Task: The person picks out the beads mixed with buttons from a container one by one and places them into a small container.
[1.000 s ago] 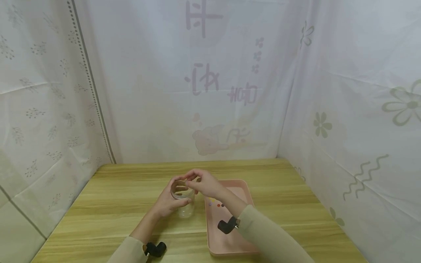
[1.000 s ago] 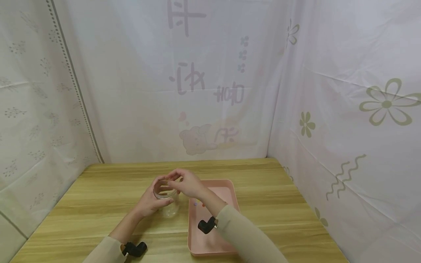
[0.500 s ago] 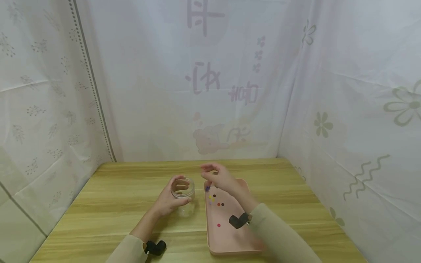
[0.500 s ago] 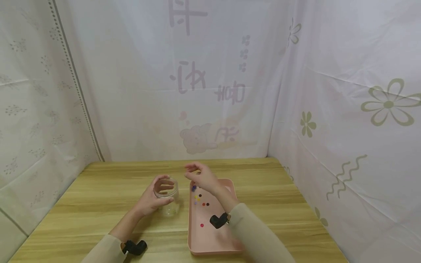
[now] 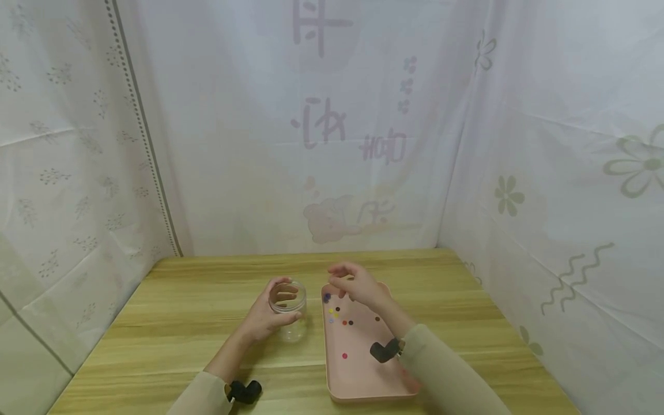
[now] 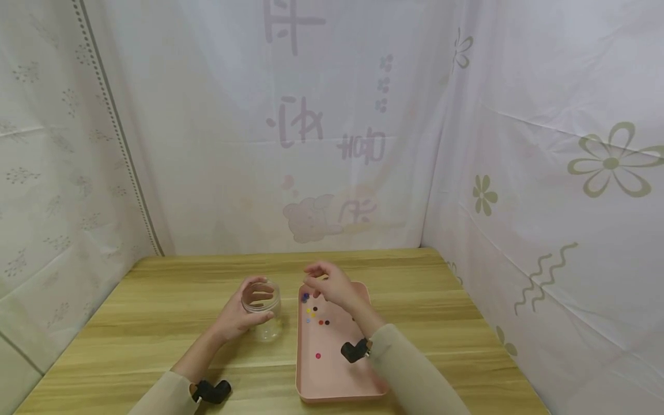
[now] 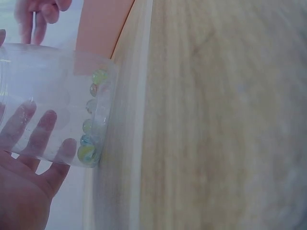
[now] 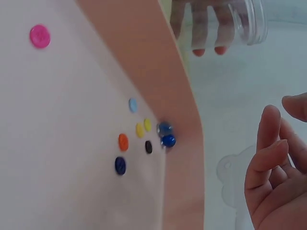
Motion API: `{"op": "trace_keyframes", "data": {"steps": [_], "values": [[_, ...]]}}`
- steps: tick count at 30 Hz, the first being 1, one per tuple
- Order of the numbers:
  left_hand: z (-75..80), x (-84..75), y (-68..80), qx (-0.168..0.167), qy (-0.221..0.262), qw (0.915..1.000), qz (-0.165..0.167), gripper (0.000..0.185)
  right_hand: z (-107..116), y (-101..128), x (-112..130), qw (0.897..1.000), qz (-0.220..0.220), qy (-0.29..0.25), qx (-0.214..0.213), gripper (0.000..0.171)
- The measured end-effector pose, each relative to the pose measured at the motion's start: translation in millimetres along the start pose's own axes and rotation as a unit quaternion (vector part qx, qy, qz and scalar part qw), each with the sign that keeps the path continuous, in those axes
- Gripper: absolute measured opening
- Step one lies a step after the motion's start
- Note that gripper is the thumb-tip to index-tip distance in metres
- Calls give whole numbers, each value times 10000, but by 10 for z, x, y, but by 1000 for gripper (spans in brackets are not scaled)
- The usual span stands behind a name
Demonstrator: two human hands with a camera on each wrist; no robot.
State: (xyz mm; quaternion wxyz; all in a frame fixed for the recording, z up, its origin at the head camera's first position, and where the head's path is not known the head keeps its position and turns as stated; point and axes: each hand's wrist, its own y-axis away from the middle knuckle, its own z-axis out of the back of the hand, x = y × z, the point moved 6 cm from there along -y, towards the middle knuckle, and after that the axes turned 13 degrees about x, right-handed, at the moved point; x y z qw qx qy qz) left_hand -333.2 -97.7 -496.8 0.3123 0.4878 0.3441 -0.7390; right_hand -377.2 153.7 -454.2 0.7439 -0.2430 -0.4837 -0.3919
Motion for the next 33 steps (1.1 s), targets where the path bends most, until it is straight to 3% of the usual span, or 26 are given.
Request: {"op": "trace_keyframes", "data": {"steps": [14,22,27,33], "values": [[-2,11,5,-94,44,9998,150,85,-28,-27,-199,9992,-317,185,132,45],[-2,17,-5,-48,-35,9999,81,88,-132,-110,-363,9966,-592,229,532,27],[-7,14,-6,-48,-33,10000,7,85,-207,-143,-464,9950,-555,75,832,26],[-8,11,-6,-61,-2,10000,-20,83,-268,-142,-551,9946,-666,29,794,24]]}}
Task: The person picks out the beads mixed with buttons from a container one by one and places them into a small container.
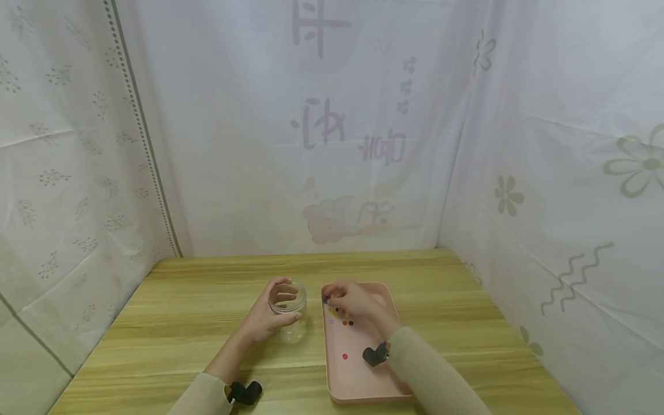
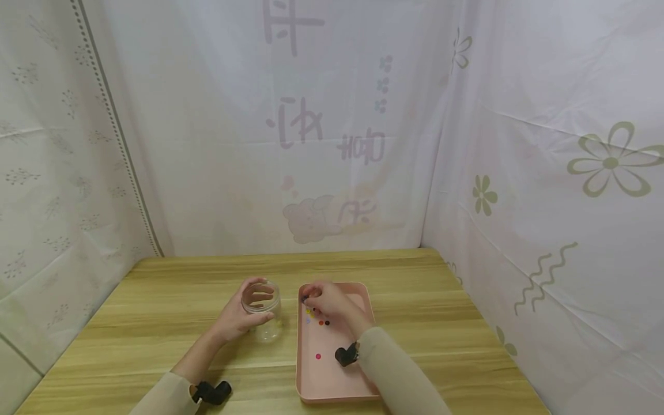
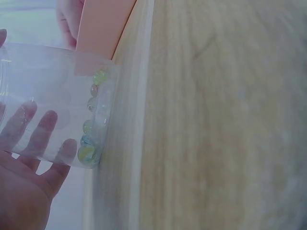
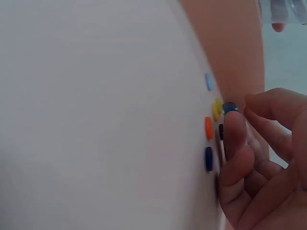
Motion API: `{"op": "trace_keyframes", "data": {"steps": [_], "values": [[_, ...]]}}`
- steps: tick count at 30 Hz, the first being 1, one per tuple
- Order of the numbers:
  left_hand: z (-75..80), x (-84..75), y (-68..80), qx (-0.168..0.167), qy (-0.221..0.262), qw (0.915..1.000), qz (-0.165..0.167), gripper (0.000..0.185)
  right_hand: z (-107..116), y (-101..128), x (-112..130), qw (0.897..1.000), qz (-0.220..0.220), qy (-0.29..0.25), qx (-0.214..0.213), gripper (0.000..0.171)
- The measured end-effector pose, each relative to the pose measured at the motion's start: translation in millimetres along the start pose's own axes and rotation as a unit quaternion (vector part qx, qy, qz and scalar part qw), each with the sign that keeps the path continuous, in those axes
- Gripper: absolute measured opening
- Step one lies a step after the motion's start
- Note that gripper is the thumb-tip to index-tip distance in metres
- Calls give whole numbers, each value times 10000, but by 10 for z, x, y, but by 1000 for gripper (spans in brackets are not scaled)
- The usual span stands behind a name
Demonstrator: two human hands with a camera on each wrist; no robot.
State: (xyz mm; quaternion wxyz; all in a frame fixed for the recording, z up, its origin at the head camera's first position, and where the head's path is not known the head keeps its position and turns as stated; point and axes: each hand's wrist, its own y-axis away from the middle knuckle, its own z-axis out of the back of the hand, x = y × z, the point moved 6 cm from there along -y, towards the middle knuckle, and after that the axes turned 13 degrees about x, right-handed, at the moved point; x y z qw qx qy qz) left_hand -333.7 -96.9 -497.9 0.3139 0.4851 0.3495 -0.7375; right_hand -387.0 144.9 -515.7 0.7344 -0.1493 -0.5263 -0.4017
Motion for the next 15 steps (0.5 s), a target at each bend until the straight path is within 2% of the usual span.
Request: {"op": "trace_keyframes", "data": {"steps": [4,9,15], "values": [[-5,0,-3,14,7,10000,2,84,-23,-10,-48,9998,-149,127,-96,25],[-5,-9,0,38,52,10000,-3,87,-33,-20,-75,9995,-171,34,-265,26],[1,-6,11,16,-5,10000,-87,85,-71,-35,-101,9997,-133,-83,-198,32]]}}
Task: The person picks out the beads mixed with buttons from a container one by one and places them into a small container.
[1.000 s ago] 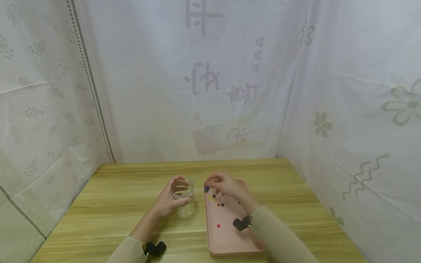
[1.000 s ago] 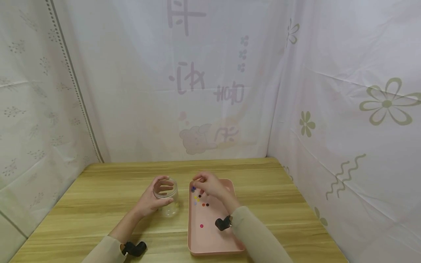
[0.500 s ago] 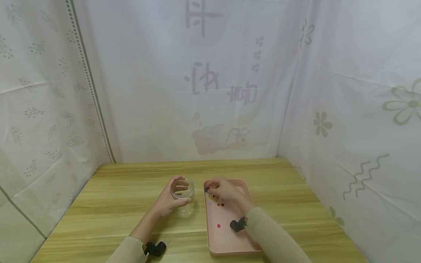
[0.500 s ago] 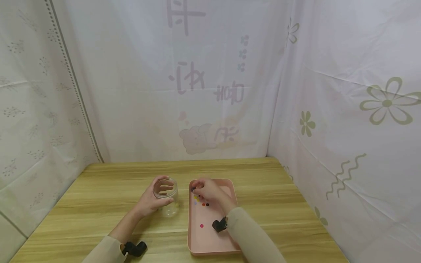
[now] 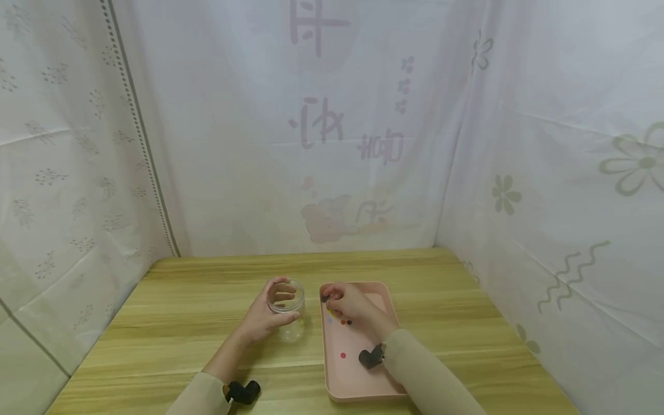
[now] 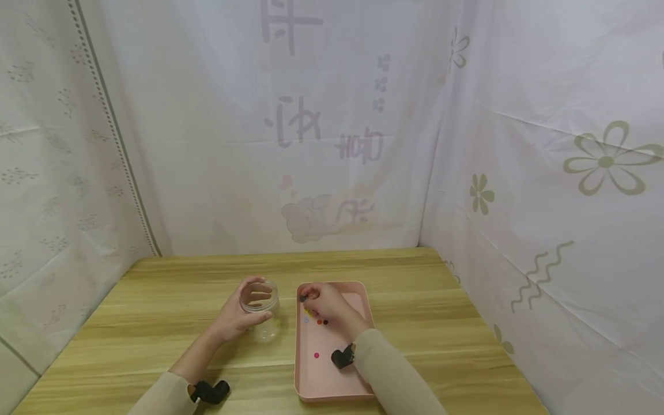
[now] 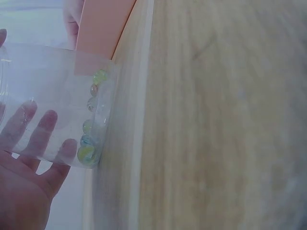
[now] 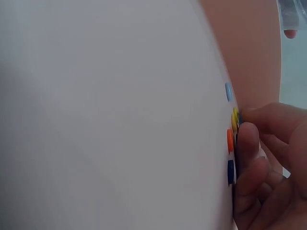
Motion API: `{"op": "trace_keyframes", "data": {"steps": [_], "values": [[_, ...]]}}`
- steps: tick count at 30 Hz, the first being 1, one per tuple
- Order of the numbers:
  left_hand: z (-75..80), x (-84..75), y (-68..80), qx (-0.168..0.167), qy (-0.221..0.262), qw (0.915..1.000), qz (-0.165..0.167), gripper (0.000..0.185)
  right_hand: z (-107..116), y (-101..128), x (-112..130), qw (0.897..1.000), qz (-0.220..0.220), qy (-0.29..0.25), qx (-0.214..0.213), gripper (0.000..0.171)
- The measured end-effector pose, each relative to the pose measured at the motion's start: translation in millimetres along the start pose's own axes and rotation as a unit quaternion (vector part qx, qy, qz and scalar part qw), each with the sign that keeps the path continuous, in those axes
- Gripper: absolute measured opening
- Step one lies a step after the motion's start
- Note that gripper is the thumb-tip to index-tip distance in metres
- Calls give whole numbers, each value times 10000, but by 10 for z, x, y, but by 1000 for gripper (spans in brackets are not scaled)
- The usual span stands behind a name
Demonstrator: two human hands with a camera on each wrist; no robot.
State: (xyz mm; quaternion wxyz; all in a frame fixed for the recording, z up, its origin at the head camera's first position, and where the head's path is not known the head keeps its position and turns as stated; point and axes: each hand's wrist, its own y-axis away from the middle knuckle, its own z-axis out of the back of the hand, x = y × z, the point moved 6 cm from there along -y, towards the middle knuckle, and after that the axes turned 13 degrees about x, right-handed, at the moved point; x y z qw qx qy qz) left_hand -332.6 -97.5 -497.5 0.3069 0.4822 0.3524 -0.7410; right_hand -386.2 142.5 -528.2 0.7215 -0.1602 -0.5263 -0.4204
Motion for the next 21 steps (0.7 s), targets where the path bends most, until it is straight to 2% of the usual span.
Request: {"op": "trace_keyframes", "data": {"steps": [6,13,21], "values": [[8,19,1,8,-44,10000,42,86,10,-4,-11,9986,-121,462,-207,25],[1,-8,-5,51,0,10000,-30,84,18,-6,1,9981,-176,524,-269,24],[3,14,0,53,18,10000,47,83,9,-12,5,9975,-173,626,-293,21]]}}
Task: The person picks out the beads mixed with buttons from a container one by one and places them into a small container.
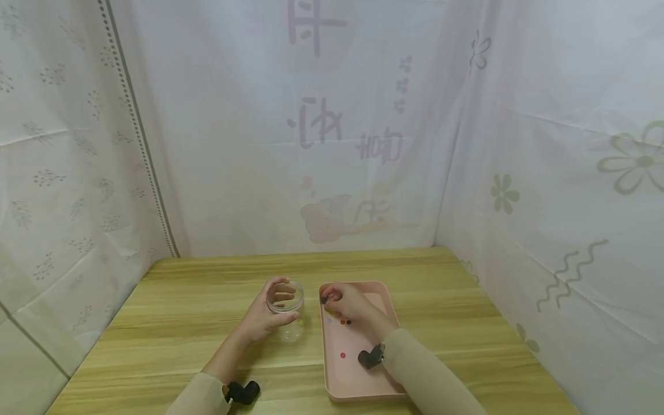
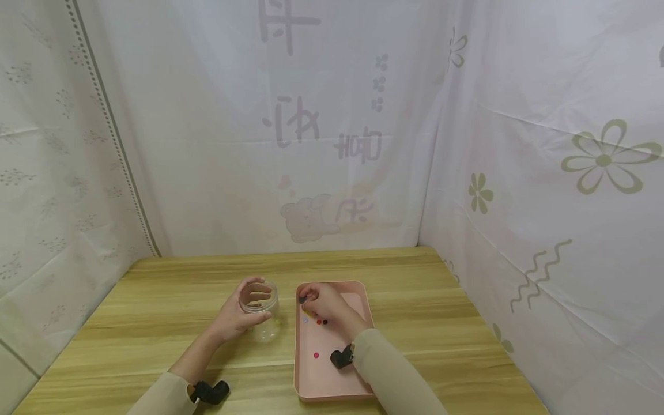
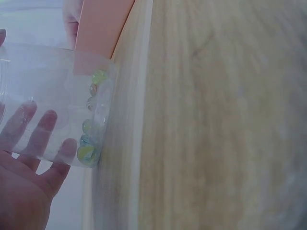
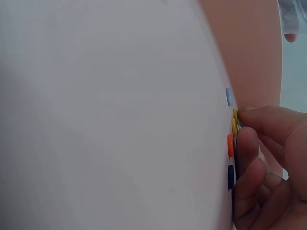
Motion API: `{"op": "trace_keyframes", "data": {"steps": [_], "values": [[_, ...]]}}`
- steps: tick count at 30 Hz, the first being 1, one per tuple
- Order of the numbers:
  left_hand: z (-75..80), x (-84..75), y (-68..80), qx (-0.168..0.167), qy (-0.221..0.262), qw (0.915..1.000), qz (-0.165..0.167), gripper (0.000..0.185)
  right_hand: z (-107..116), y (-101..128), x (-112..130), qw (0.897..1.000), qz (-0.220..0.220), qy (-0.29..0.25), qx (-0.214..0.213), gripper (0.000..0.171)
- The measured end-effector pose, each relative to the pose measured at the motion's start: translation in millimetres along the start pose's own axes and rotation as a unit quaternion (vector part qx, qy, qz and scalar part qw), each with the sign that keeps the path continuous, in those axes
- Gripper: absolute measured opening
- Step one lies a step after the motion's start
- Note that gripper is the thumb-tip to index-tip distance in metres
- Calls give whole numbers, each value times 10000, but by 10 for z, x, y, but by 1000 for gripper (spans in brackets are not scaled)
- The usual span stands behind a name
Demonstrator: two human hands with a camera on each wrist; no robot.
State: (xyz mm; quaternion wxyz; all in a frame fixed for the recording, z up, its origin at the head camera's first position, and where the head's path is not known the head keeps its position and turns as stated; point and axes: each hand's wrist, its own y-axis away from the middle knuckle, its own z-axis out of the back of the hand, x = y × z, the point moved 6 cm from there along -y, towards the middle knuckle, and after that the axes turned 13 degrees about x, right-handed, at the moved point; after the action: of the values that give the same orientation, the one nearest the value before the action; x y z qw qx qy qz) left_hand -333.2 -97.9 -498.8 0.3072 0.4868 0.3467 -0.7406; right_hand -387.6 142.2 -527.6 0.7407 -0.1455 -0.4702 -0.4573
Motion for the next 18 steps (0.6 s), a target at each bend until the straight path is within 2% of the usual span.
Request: {"op": "trace_keyframes", "data": {"steps": [18], "values": [[1,-11,-4,2,-111,9999,25,86,3,-13,-19,9998,-69,182,-4,11]]}}
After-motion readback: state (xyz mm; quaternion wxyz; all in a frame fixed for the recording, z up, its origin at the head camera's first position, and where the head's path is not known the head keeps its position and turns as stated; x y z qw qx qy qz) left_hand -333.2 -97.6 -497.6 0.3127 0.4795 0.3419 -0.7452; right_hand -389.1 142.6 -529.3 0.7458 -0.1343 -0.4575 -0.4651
